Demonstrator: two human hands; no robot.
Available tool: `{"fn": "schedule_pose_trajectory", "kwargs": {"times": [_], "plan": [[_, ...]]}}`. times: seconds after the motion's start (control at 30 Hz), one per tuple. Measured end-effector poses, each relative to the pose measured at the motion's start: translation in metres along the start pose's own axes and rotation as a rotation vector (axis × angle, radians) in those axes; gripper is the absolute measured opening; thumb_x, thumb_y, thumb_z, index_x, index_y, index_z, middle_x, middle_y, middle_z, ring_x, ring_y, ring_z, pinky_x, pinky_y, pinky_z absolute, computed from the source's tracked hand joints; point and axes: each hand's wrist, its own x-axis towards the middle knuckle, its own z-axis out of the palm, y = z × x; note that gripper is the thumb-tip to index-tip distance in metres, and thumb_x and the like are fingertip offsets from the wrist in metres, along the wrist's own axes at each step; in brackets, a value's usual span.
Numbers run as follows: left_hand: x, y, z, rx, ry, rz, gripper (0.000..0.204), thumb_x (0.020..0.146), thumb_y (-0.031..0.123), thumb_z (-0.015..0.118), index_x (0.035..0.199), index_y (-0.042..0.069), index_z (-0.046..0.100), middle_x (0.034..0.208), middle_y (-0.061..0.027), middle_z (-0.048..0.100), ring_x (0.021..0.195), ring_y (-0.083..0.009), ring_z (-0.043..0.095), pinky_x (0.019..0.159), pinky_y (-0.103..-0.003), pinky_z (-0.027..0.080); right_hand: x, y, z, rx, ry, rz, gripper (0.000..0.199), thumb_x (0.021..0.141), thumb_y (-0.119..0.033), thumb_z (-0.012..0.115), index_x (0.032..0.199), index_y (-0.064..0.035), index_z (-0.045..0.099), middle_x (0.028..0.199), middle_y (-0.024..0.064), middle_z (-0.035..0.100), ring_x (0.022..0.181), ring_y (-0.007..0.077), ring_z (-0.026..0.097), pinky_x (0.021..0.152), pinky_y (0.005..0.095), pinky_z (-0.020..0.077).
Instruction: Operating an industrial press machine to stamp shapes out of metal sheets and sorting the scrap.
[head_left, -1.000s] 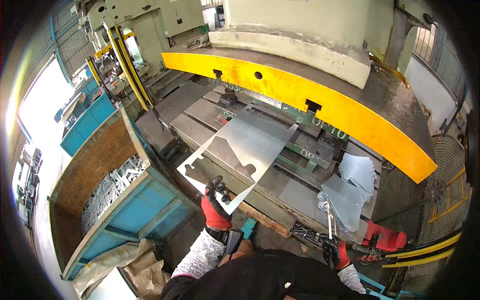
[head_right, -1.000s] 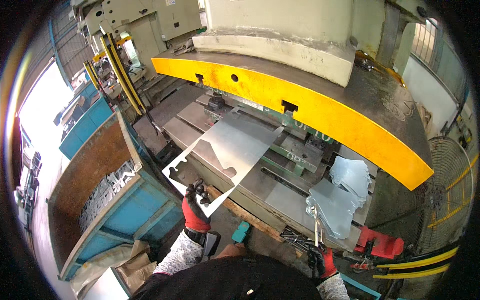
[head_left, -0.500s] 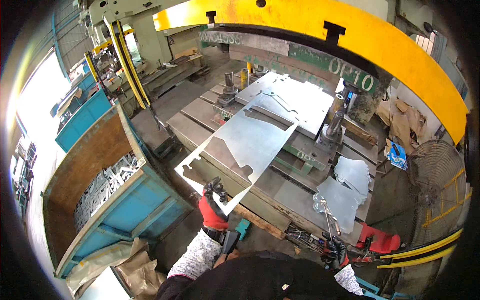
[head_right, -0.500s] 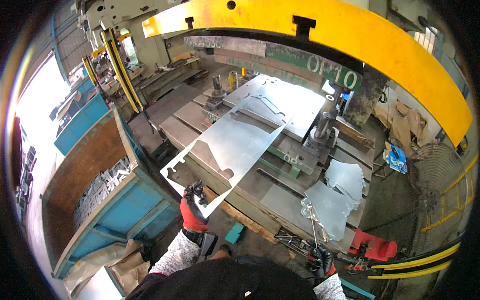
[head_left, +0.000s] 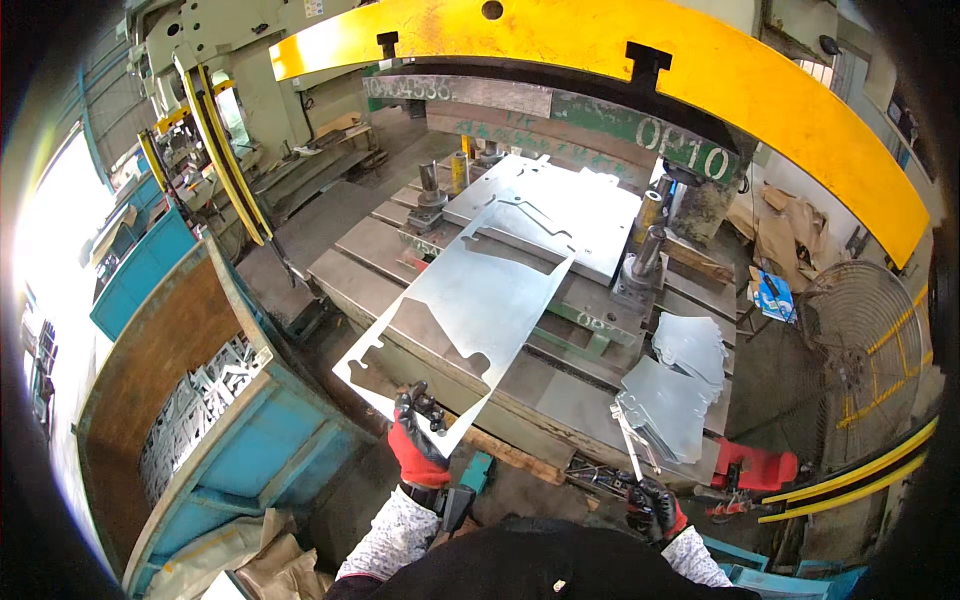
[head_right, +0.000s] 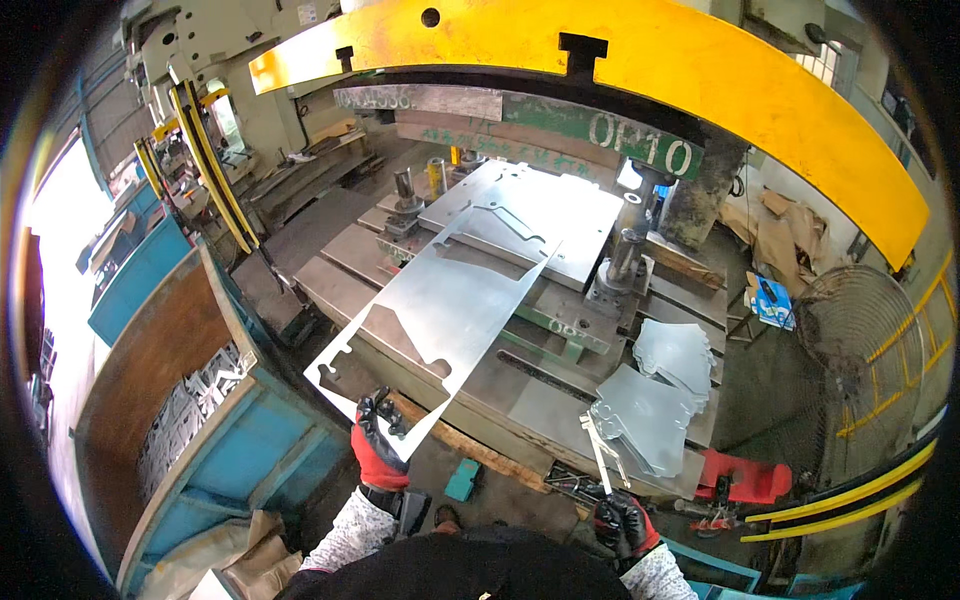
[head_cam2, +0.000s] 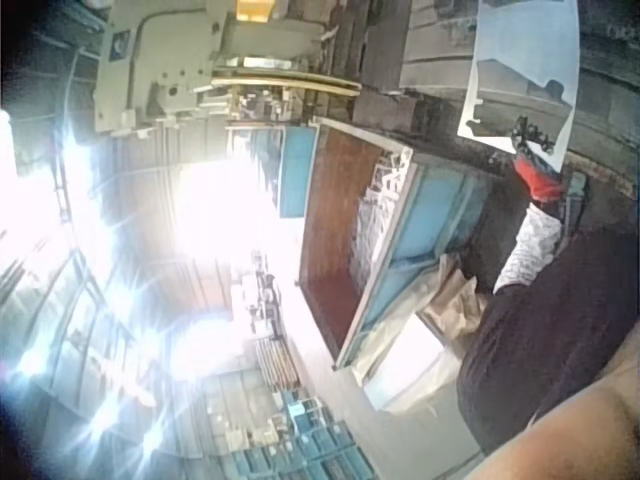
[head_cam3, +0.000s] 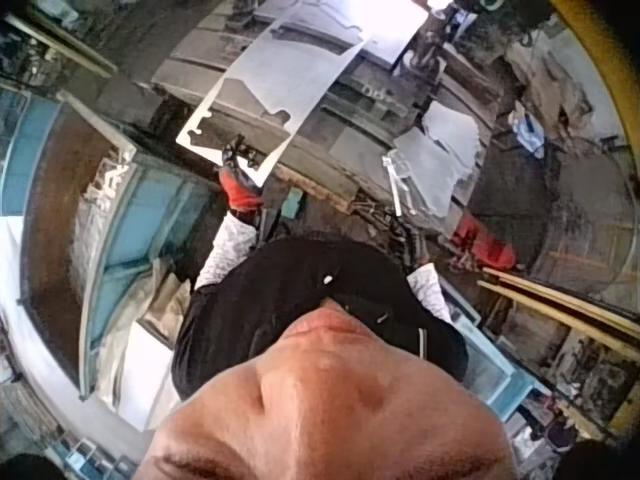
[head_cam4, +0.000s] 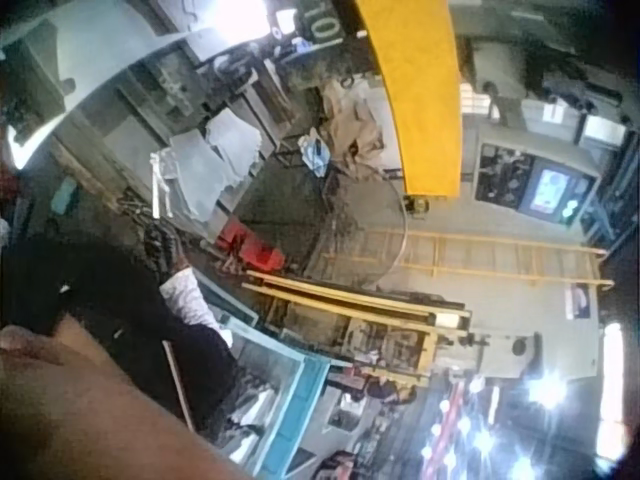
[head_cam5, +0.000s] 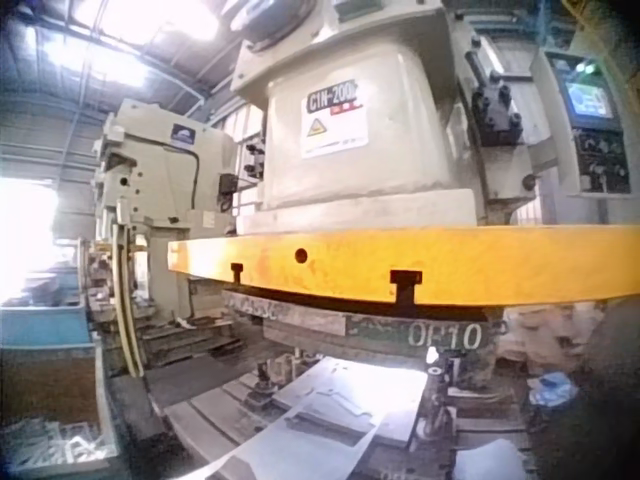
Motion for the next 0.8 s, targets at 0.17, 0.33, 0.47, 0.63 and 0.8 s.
{"fn": "schedule_pose_trajectory", "kwargs": {"times": [0.17,0.33,0.47,0.63,0.8], "plan": [[0.002,-0.003,-0.003,0.051,0.024,-0.002,0.033,0.09,0.031,0.041,0.1,0.002,0.053,0.07,-0.0016,0.048,0.052,-0.0094,0.04,0.044,-0.022,0.032,0.001,0.007,-0.002,0.002,0.017,-0.024,0.014,0.086,-0.022,0.047,0.082,-0.009,0.05,0.057,-0.0012,0.043,0.041,0.0092,0.037,0.036,0.0226,0.0296],[0.004,-0.004,-0.006,0.084,0.09,-0.018,0.034,0.091,0.032,0.04,0.099,0.002,0.053,0.068,-0.0008,0.046,0.05,-0.0093,0.039,0.043,-0.022,0.032,-0.002,0.01,0.017,0.012,0.087,-0.035,0.014,0.087,-0.021,0.046,0.09,-0.0086,0.051,0.057,-0.002,0.044,0.041,0.0091,0.037,0.036,0.022,0.0301],[0.007,-0.005,-0.008,0.1,0.086,-0.009,0.034,0.091,0.032,0.041,0.1,0.002,0.054,0.067,0.0001,0.045,0.05,-0.0086,0.039,0.043,-0.022,0.032,-0.004,0.014,0.019,-0.021,0.067,-0.022,0.013,0.087,-0.022,0.046,0.079,-0.0118,0.048,0.057,-0.0024,0.043,0.042,0.0098,0.039,0.036,0.0232,0.0287],[0.002,-0.004,-0.008,0.127,0.063,0.018,0.034,0.091,0.032,0.041,0.1,0.002,0.054,0.067,0.0011,0.044,0.052,-0.0076,0.039,0.045,-0.022,0.032,-0.004,0.024,0.014,-0.045,0.143,-0.059,0.018,0.086,-0.023,0.046,0.075,-0.0086,0.047,0.054,-0.001,0.041,0.041,0.0081,0.037,0.036,0.0216,0.0286],[0.002,-0.003,-0.008,0.105,0.074,0.061,0.04,0.09,0.033,0.043,0.106,-0.002,0.055,0.063,0.0001,0.047,0.05,-0.0098,0.043,0.046,-0.024,0.036,-0.004,0.024,0.02,-0.097,0.096,-0.038,0.023,0.087,-0.024,0.046,0.067,-0.011,0.044,0.051,-0.0013,0.038,0.04,0.0088,0.035,0.037,0.0225,0.0286]]}}
